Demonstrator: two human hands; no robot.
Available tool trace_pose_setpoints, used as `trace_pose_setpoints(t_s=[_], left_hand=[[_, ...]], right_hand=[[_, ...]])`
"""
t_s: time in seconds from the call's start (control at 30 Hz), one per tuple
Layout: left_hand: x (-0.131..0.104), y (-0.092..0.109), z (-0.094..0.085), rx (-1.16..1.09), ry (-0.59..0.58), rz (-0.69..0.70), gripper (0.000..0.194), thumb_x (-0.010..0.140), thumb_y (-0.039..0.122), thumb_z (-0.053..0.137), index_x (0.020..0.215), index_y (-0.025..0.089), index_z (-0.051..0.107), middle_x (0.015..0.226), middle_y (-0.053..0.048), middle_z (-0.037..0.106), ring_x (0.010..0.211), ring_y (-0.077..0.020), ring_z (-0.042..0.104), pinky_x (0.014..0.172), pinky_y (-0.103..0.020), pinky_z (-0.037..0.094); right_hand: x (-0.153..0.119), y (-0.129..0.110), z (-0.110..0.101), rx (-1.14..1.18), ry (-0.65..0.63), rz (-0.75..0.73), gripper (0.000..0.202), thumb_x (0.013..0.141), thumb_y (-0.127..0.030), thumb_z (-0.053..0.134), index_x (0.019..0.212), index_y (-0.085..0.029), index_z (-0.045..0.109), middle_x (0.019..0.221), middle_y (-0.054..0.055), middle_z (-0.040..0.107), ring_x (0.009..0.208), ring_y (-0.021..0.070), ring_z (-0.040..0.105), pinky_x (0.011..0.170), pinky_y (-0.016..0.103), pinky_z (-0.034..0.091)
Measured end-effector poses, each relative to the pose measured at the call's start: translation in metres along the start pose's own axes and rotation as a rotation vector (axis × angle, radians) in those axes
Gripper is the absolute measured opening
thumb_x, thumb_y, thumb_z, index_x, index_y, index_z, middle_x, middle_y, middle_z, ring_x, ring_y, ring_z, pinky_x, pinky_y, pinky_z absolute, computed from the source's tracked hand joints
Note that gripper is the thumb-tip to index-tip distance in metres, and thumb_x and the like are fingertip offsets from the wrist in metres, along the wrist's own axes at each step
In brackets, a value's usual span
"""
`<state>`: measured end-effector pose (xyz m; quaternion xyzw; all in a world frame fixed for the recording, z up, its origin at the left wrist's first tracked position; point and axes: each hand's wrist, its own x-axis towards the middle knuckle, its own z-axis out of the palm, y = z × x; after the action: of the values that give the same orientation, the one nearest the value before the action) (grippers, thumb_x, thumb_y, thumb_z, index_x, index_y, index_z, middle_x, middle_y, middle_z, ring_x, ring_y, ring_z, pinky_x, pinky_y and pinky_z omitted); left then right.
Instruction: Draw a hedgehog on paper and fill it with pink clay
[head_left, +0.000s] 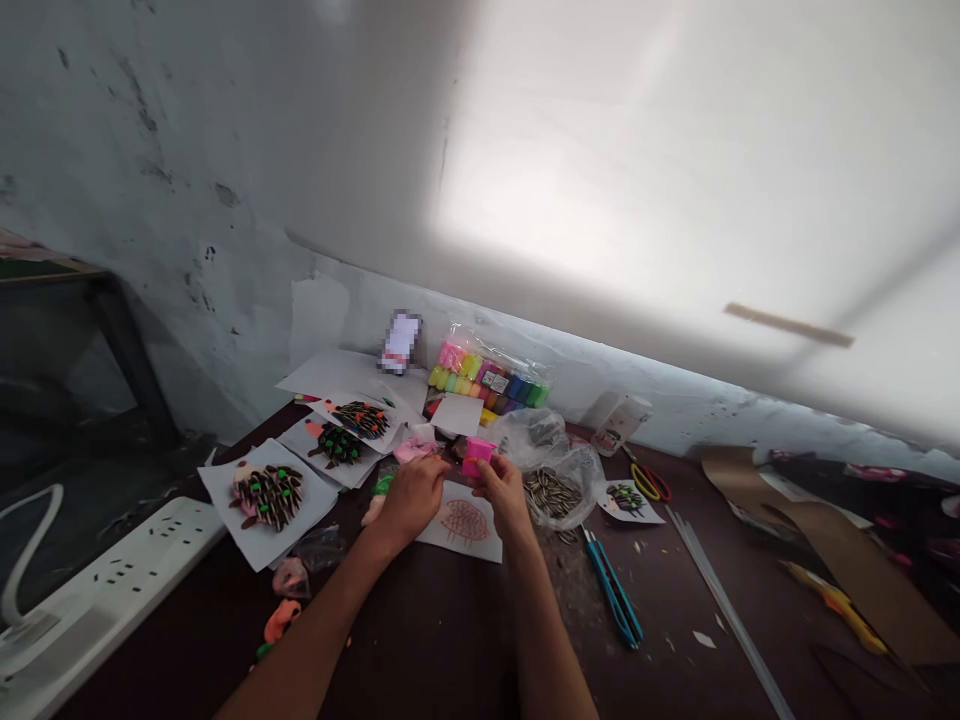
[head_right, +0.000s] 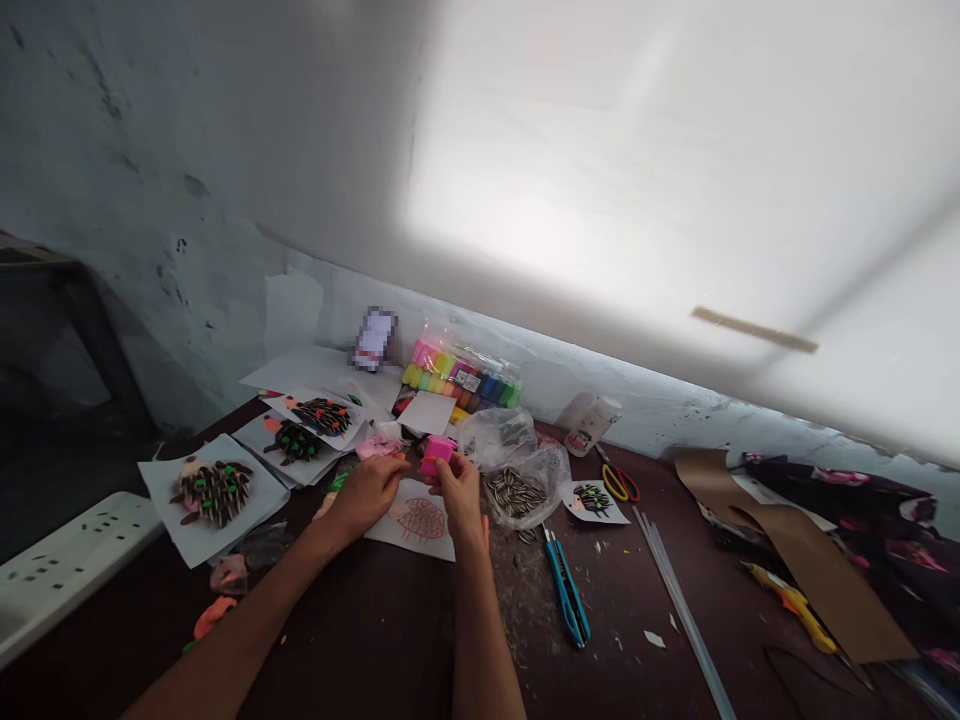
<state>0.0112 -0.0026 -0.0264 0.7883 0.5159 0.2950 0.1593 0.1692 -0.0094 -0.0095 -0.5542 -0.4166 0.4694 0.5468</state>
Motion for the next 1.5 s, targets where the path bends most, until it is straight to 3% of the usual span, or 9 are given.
trace_pose_setpoints(t_s=[0.13,0.3,0.43,0.57,0.7,0.93,1.23,1.4,1.5], left_hand=[[-0.003,0.008,0.004,-0.202,-0.141,-0.003,0.026,0.086,0.014,0.050,0.095,0.019,0.074,0.093,-0.005,0.077,0.088,-0.0204,0.070,0.085,-0.033,0.053],[-0.001,0.012,0.004,-0.494,0.059,-0.093,0.027,0.083,0.026,0.059,0.107,0.016,0.065,0.097,-0.008,0.074,0.082,-0.0196,0.069,0.075,-0.031,0.054],[0.004,0.005,0.005,-0.712,0.050,-0.179,0.022,0.076,0.028,0.062,0.094,0.015,0.064,0.085,-0.005,0.071,0.064,-0.0166,0.066,0.064,-0.029,0.054],[0.007,-0.002,0.002,-0.807,0.060,-0.203,0.014,0.074,0.026,0.063,0.083,0.016,0.065,0.079,-0.003,0.071,0.070,-0.0181,0.067,0.068,-0.030,0.054],[0.005,-0.005,-0.002,-0.470,0.121,-0.142,0.011,0.079,0.018,0.057,0.082,0.017,0.068,0.085,-0.006,0.072,0.082,-0.0201,0.067,0.079,-0.033,0.051],[-0.006,0.009,0.006,0.160,-0.040,0.053,0.018,0.087,0.024,0.058,0.081,0.015,0.073,0.100,-0.015,0.070,0.109,-0.0325,0.059,0.094,-0.047,0.042],[-0.002,0.013,0.010,0.205,-0.107,0.072,0.015,0.085,0.016,0.055,0.083,0.015,0.070,0.100,-0.014,0.068,0.114,-0.0316,0.056,0.096,-0.046,0.040],[0.000,0.005,-0.011,0.127,-0.098,-0.003,0.017,0.087,0.015,0.051,0.087,0.018,0.068,0.089,-0.008,0.069,0.091,-0.0234,0.062,0.086,-0.036,0.044],[0.000,-0.001,-0.027,0.226,0.045,-0.062,0.023,0.091,0.018,0.047,0.097,0.018,0.070,0.094,-0.010,0.069,0.097,-0.0270,0.061,0.084,-0.038,0.042]], right_hand=[[-0.002,-0.001,-0.002,0.091,0.019,0.027,0.045,0.060,-0.044,0.077,0.092,-0.015,0.064,0.079,0.004,0.071,0.057,0.0132,0.065,0.051,0.021,0.050],[-0.008,0.001,-0.002,0.125,-0.028,0.055,0.043,0.057,-0.041,0.083,0.087,-0.016,0.065,0.071,0.001,0.069,0.056,0.0140,0.066,0.051,0.021,0.051],[-0.014,0.002,0.008,0.191,-0.074,0.067,0.042,0.057,-0.038,0.085,0.086,-0.016,0.066,0.072,0.002,0.070,0.057,0.0140,0.066,0.055,0.024,0.055],[-0.014,0.004,0.014,0.210,-0.079,0.054,0.039,0.060,-0.036,0.082,0.087,-0.016,0.064,0.075,0.003,0.071,0.060,0.0154,0.068,0.056,0.025,0.056],[-0.008,0.007,0.008,0.073,0.058,0.022,0.027,0.062,-0.030,0.072,0.084,-0.017,0.060,0.073,0.002,0.069,0.055,0.0148,0.066,0.045,0.020,0.049],[-0.002,0.010,-0.001,-0.126,0.174,-0.035,0.020,0.063,-0.029,0.057,0.079,-0.019,0.055,0.060,-0.003,0.061,0.048,0.0131,0.060,0.037,0.017,0.036],[-0.005,0.008,0.001,-0.134,0.134,-0.049,0.023,0.062,-0.033,0.057,0.081,-0.018,0.055,0.064,-0.002,0.063,0.051,0.0139,0.061,0.039,0.018,0.038],[-0.005,0.004,-0.001,-0.085,0.127,-0.031,0.023,0.062,-0.032,0.058,0.081,-0.019,0.055,0.065,-0.001,0.065,0.049,0.0128,0.061,0.039,0.018,0.037],[-0.005,0.003,-0.003,-0.085,0.114,-0.026,0.024,0.063,-0.032,0.058,0.083,-0.018,0.056,0.068,-0.001,0.066,0.050,0.0123,0.061,0.039,0.017,0.038]])
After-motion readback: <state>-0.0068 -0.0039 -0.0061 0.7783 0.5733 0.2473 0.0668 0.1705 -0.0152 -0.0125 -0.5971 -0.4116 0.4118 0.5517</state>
